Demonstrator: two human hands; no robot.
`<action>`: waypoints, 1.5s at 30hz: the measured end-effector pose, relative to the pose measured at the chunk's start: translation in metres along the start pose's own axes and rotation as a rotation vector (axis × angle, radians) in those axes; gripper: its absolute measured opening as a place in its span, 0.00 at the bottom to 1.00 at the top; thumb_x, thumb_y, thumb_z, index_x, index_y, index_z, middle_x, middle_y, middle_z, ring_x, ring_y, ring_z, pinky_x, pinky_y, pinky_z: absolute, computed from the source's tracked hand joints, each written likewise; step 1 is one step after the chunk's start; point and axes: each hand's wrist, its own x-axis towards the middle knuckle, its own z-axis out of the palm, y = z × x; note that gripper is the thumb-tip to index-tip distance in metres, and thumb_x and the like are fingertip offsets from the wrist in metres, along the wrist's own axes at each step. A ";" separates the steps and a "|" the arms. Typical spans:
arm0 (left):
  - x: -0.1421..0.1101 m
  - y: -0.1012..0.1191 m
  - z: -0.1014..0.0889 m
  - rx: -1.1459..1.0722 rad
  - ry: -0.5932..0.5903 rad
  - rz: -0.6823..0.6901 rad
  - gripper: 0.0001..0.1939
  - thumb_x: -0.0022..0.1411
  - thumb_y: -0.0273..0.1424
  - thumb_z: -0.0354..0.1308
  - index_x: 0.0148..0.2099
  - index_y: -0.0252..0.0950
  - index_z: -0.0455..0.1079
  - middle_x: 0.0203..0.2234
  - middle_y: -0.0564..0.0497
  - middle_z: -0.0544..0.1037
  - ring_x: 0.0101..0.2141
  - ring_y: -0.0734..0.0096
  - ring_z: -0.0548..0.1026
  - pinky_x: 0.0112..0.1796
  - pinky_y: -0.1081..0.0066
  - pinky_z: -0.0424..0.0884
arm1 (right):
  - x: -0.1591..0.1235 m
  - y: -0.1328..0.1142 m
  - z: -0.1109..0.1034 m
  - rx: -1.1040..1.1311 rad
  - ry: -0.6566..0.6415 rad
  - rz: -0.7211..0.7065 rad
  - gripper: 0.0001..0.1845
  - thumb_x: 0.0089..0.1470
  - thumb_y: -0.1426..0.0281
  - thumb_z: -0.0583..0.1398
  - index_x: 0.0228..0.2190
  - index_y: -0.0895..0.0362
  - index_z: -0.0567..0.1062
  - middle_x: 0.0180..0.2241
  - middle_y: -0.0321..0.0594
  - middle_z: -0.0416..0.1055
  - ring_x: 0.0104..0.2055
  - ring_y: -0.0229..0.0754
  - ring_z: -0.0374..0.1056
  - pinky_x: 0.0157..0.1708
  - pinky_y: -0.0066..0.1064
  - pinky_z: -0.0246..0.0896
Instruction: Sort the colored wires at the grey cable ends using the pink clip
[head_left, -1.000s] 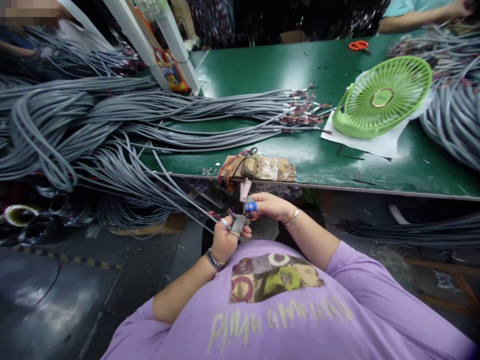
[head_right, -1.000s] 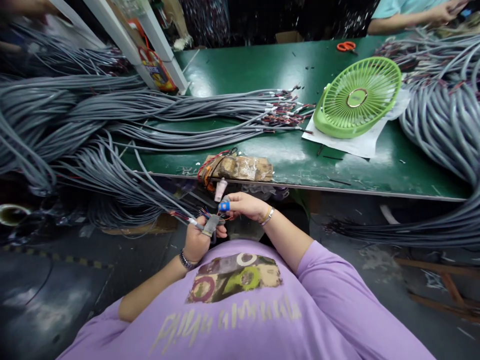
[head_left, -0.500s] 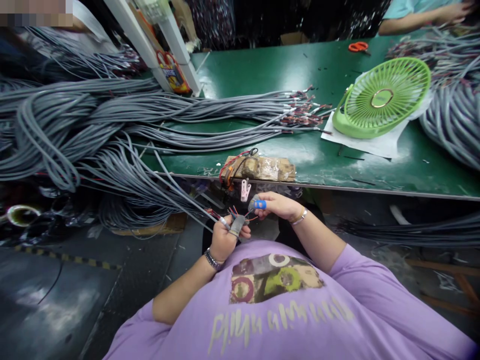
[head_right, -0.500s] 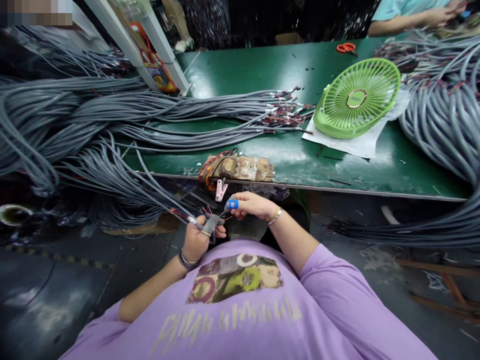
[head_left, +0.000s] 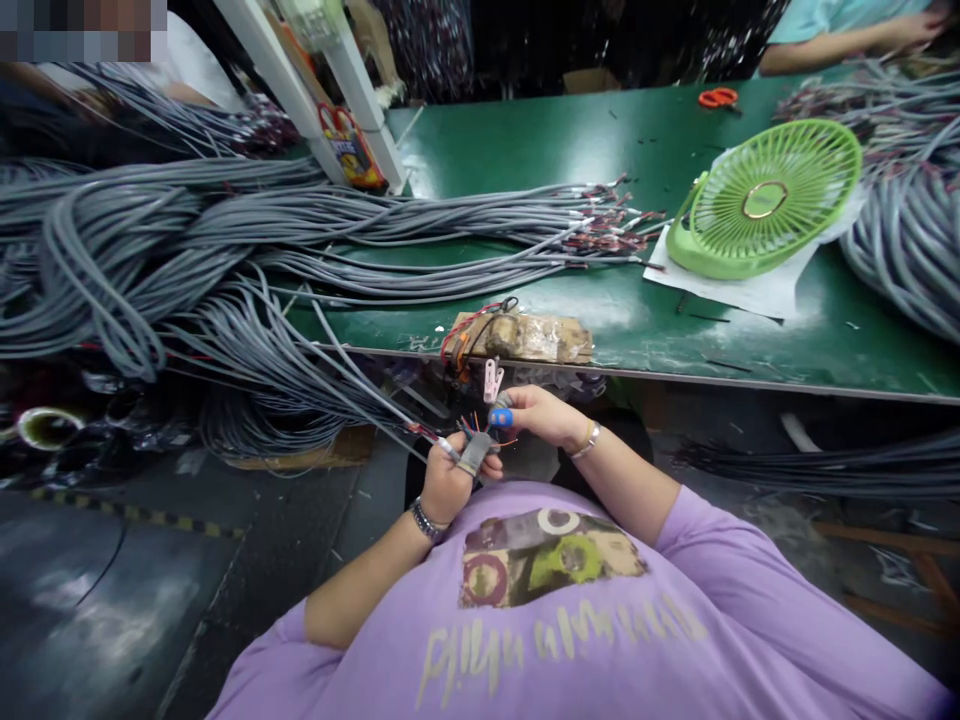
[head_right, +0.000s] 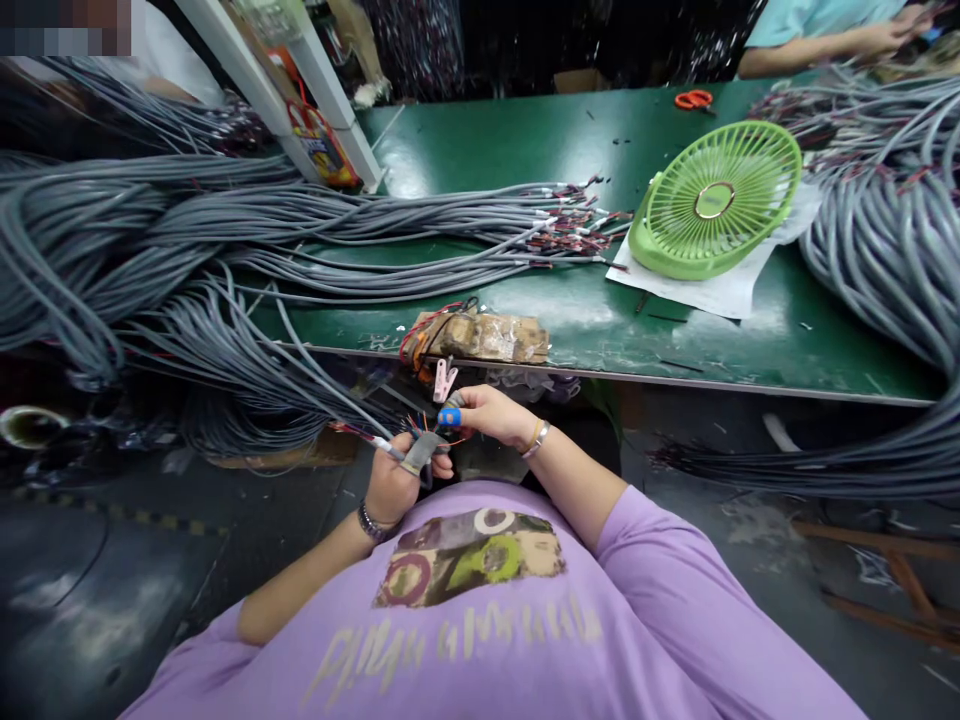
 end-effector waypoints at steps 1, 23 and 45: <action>0.000 -0.001 0.000 -0.024 0.019 0.004 0.19 0.58 0.45 0.59 0.32 0.32 0.72 0.19 0.51 0.78 0.18 0.71 0.76 0.22 0.72 0.75 | -0.001 0.001 -0.001 0.012 0.003 0.012 0.22 0.36 0.57 0.70 0.24 0.62 0.72 0.21 0.32 0.67 0.21 0.29 0.60 0.24 0.24 0.58; 0.005 -0.015 0.000 -0.151 0.123 0.067 0.15 0.60 0.41 0.59 0.33 0.33 0.72 0.20 0.51 0.77 0.18 0.72 0.75 0.21 0.73 0.74 | -0.001 0.011 0.001 0.094 0.051 0.001 0.22 0.35 0.58 0.71 0.23 0.61 0.70 0.20 0.32 0.67 0.21 0.30 0.60 0.25 0.25 0.59; 0.010 -0.006 0.008 -0.012 0.051 0.035 0.17 0.60 0.43 0.58 0.29 0.33 0.70 0.18 0.52 0.76 0.16 0.74 0.73 0.20 0.75 0.72 | 0.002 0.000 0.021 0.358 0.151 0.058 0.19 0.30 0.71 0.73 0.26 0.62 0.72 0.20 0.32 0.70 0.19 0.28 0.61 0.20 0.20 0.55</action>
